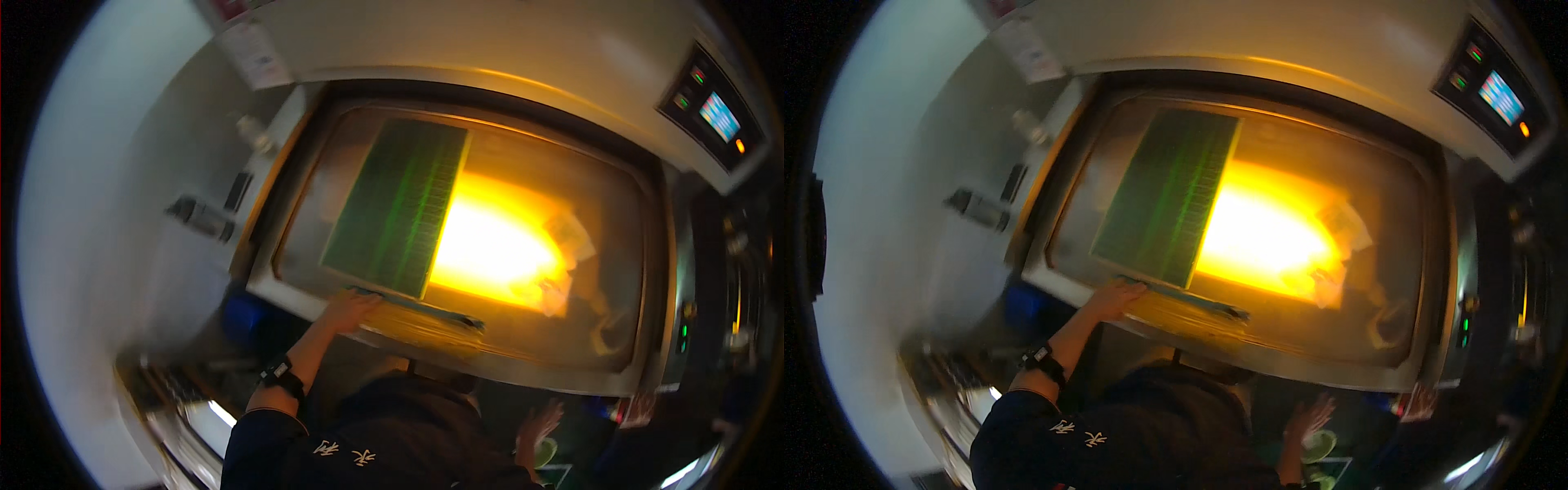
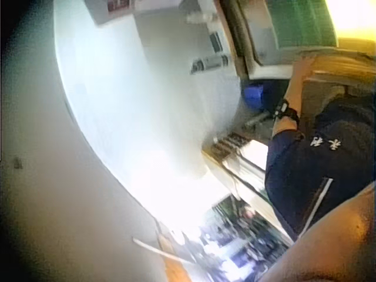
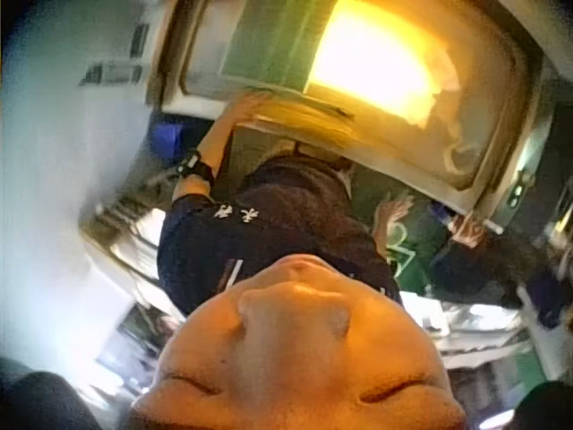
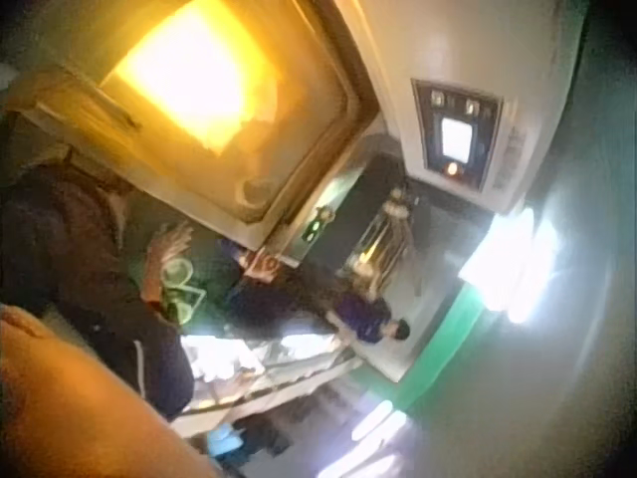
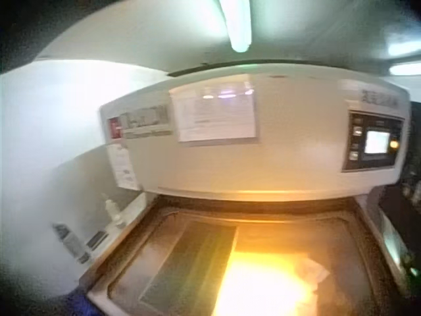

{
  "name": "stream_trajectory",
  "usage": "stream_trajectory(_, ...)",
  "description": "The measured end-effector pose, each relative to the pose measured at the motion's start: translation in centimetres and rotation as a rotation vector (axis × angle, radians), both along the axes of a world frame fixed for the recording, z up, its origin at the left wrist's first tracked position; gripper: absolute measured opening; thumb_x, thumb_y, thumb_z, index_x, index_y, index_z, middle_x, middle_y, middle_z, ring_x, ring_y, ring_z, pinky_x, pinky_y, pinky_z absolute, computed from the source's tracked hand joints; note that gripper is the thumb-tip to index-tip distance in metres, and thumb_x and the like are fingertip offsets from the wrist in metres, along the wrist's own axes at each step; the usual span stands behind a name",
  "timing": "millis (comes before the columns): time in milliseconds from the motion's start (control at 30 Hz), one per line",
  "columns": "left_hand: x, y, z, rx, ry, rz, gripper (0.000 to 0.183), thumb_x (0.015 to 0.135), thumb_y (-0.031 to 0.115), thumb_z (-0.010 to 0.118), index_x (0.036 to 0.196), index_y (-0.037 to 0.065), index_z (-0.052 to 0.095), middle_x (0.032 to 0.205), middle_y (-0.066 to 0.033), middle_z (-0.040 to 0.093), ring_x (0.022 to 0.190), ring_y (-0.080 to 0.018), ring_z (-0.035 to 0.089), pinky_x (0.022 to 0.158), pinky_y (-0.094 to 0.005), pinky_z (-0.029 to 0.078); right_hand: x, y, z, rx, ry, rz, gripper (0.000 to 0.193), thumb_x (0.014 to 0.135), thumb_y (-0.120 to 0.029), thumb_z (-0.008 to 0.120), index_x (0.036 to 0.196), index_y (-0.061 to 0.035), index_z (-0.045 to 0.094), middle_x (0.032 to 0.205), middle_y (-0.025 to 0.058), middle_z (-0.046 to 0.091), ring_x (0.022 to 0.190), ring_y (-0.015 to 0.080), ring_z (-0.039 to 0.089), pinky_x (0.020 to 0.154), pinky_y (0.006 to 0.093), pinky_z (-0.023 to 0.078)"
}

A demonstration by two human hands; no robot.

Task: Placing a green electronic board into an LED exposure machine and activating the cycle.

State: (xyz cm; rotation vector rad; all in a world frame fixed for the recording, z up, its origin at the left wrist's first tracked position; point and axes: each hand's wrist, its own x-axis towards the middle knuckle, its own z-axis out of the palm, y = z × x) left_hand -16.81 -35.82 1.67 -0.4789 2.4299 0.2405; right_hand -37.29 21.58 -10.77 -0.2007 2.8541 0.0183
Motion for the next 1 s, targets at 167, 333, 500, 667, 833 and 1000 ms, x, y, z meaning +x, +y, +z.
stream_trajectory(167, -2.8, -16.2, -4.4, -0.071, 0.139, -0.113, 0.078, 0.083, 0.014, 0.066, 0.154, 0.019, 0.033, 0.151, -0.0072, 0.046, 0.135, -0.0399, 0.044, 0.111, -0.05, 0.038, 21.7, -2.1, -2.0, -0.273, -0.393, -0.562, 0.077, 0.096, -0.035, 0.057, 0.157, -0.0093, 0.018, 0.161, 0.0257, 0.011, 0.148, 0.0446, 0.013, 0.119, 0.0556, 0.018)
stream_trajectory(333, -20.1, -26.6, -3.9, 0.038, 0.166, 0.269, 0.072, 0.087, 0.011, 0.054, 0.154, 0.02, 0.031, 0.137, -0.0208, 0.055, 0.128, -0.0441, 0.049, 0.1, -0.0518, 0.049, 31.7, -5.3, -0.7, -0.474, -0.323, -0.704, 0.089, 0.088, -0.035, 0.066, 0.155, -0.0038, 0.017, 0.157, 0.0339, 0.01, 0.147, 0.0477, 0.013, 0.117, 0.0547, 0.026)
stream_trajectory(500, -32.6, -25.2, -6.8, -0.06, 0.324, 0.5, 0.068, 0.088, 0.015, 0.054, 0.152, 0.024, 0.034, 0.134, -0.0224, 0.057, 0.124, -0.0406, 0.054, 0.097, -0.052, 0.05, 30.5, -12.2, 3.6, -0.543, -0.064, -0.789, 0.088, 0.086, -0.023, 0.069, 0.155, -0.0034, 0.018, 0.157, 0.032, 0.014, 0.146, 0.0464, 0.017, 0.118, 0.0502, 0.026)
stream_trajectory(667, -29.8, -27.3, -8.8, 0.098, 0.412, 0.27, 0.071, 0.084, 0.016, 0.059, 0.151, 0.026, 0.035, 0.132, -0.0202, 0.06, 0.123, -0.0427, 0.055, 0.1, -0.0493, 0.049, 21.4, -19.0, 10.2, -0.665, -0.102, -0.477, 0.082, 0.087, -0.024, 0.068, 0.154, -0.0062, 0.024, 0.159, 0.0246, 0.018, 0.147, 0.0416, 0.022, 0.118, 0.0456, 0.027)
stream_trajectory(833, -20.2, -15.9, -5.5, 0.241, 0.053, -0.2, 0.084, 0.077, 0.008, 0.059, 0.154, 0.026, 0.032, 0.131, -0.0183, 0.062, 0.122, -0.0346, 0.058, 0.102, -0.0467, 0.049, 11.5, -23.7, 16.3, -0.572, -0.113, -0.181, 0.085, 0.084, -0.033, 0.072, 0.154, -0.01, 0.028, 0.161, 0.0203, 0.018, 0.147, 0.0395, 0.022, 0.117, 0.0505, 0.027)
stream_trajectory(1000, -8.3, -8.1, -2.1, 0.498, -0.106, -0.228, 0.082, 0.076, 0.006, 0.057, 0.154, 0.014, 0.033, 0.146, -0.0148, 0.05, 0.124, -0.0308, 0.056, 0.108, -0.0394, 0.043, 3.0, -28.2, 16.9, -0.266, -0.035, 0.516, 0.083, 0.082, -0.039, 0.072, 0.153, -0.0213, 0.033, 0.159, 0.0138, 0.026, 0.145, 0.0372, 0.03, 0.115, 0.0555, 0.029)
